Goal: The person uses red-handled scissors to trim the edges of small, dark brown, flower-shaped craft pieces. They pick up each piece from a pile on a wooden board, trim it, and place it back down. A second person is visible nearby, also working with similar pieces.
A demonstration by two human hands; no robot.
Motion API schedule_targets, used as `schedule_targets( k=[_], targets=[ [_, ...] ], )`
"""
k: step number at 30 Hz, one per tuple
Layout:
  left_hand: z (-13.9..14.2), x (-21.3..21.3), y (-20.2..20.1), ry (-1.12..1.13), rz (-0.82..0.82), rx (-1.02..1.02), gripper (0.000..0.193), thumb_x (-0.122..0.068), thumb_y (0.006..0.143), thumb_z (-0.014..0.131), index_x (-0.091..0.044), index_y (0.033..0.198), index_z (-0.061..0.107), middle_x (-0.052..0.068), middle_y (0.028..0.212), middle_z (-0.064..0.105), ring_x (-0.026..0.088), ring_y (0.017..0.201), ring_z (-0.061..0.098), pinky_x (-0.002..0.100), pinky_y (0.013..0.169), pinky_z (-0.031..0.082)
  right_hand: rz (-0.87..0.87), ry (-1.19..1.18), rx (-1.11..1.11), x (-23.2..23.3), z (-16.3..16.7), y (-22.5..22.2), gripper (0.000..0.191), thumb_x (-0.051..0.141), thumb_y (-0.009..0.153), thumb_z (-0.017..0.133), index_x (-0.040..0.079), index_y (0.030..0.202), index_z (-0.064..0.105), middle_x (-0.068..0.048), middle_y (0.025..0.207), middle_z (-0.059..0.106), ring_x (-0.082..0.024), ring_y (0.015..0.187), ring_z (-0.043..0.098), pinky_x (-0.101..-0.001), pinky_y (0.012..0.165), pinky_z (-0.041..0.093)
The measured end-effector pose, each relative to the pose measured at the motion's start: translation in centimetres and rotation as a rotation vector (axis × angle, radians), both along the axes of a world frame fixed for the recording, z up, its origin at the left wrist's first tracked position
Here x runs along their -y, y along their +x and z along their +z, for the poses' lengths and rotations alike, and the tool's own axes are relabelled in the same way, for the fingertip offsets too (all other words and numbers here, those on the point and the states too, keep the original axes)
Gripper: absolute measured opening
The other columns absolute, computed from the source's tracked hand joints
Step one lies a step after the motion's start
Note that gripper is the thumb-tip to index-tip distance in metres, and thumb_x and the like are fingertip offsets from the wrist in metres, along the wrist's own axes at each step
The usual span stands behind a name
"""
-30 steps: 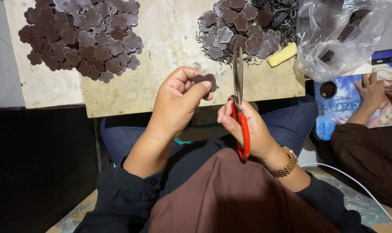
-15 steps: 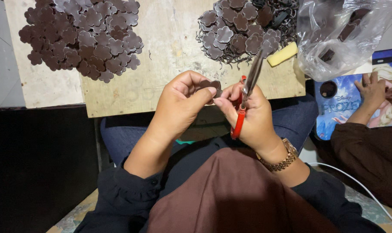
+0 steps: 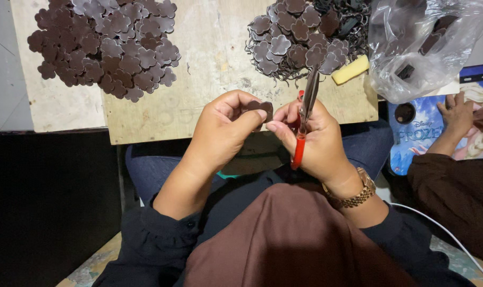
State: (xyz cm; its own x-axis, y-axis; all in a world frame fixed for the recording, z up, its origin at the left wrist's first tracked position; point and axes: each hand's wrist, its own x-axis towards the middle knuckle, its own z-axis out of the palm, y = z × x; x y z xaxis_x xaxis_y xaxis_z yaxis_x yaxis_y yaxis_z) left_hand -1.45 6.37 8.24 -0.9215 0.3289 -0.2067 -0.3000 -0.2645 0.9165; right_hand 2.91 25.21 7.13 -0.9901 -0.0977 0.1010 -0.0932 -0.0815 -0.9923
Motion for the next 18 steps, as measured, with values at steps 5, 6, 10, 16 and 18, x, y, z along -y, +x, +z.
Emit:
schedule_targets(
  k=[5, 6, 10, 16, 18],
  targets=[
    [1.2, 0.7, -0.4, -0.096, 0.082, 0.080, 0.011, -0.006, 0.094, 0.067, -0.001, 0.104, 0.066, 0.003, 0.091, 0.071, 0.010, 0.077, 0.068, 0.024, 0.062, 0.047, -0.091, 0.041, -0.050, -0.7, -0.1, -0.8, 0.029, -0.006, 0.100, 0.072, 0.007, 0.104, 0.047, -0.003, 0.102, 0.060, -0.006, 0.090, 0.057, -0.0225, 0.080, 0.050],
    [1.4, 0.8, -0.5, -0.102, 0.084, 0.072, 0.012, -0.007, 0.094, 0.067, -0.001, 0.105, 0.066, 0.003, 0.091, 0.071, 0.009, 0.078, 0.068, 0.023, 0.061, 0.047, -0.123, 0.068, -0.100, -0.9, 0.0, -1.1, 0.030, -0.005, 0.100, 0.073, 0.007, 0.107, 0.047, -0.002, 0.101, 0.058, -0.006, 0.091, 0.058, -0.0228, 0.082, 0.051],
    [1.5, 0.6, -0.4, -0.001, 0.091, -0.025, 0.017, -0.007, 0.097, 0.070, -0.001, 0.112, 0.068, 0.003, 0.097, 0.070, 0.008, 0.084, 0.066, 0.023, 0.073, 0.052, -0.244, 0.261, -0.009, -1.6, 0.6, -2.1, 0.024, 0.001, 0.100, 0.076, 0.006, 0.111, 0.055, 0.000, 0.097, 0.058, -0.006, 0.085, 0.054, -0.0217, 0.079, 0.047],
    [1.5, 0.6, -0.4, 0.009, 0.107, 0.018, 0.021, -0.007, 0.095, 0.072, -0.001, 0.114, 0.067, 0.003, 0.099, 0.072, 0.007, 0.086, 0.067, 0.022, 0.072, 0.051, 0.092, 0.204, 0.156, -1.5, 0.9, -0.2, 0.028, 0.015, 0.095, 0.076, 0.005, 0.113, 0.056, 0.000, 0.102, 0.056, -0.007, 0.090, 0.053, -0.0228, 0.082, 0.049],
    [1.7, 0.7, -0.4, -0.005, 0.122, 0.050, 0.022, -0.007, 0.094, 0.073, -0.002, 0.114, 0.066, 0.002, 0.097, 0.073, 0.007, 0.085, 0.068, 0.022, 0.069, 0.050, 0.272, 0.093, 0.256, -1.2, 0.8, 0.8, 0.034, 0.021, 0.095, 0.072, 0.006, 0.120, 0.054, -0.001, 0.106, 0.055, -0.007, 0.093, 0.053, -0.0240, 0.083, 0.049]
  ],
)
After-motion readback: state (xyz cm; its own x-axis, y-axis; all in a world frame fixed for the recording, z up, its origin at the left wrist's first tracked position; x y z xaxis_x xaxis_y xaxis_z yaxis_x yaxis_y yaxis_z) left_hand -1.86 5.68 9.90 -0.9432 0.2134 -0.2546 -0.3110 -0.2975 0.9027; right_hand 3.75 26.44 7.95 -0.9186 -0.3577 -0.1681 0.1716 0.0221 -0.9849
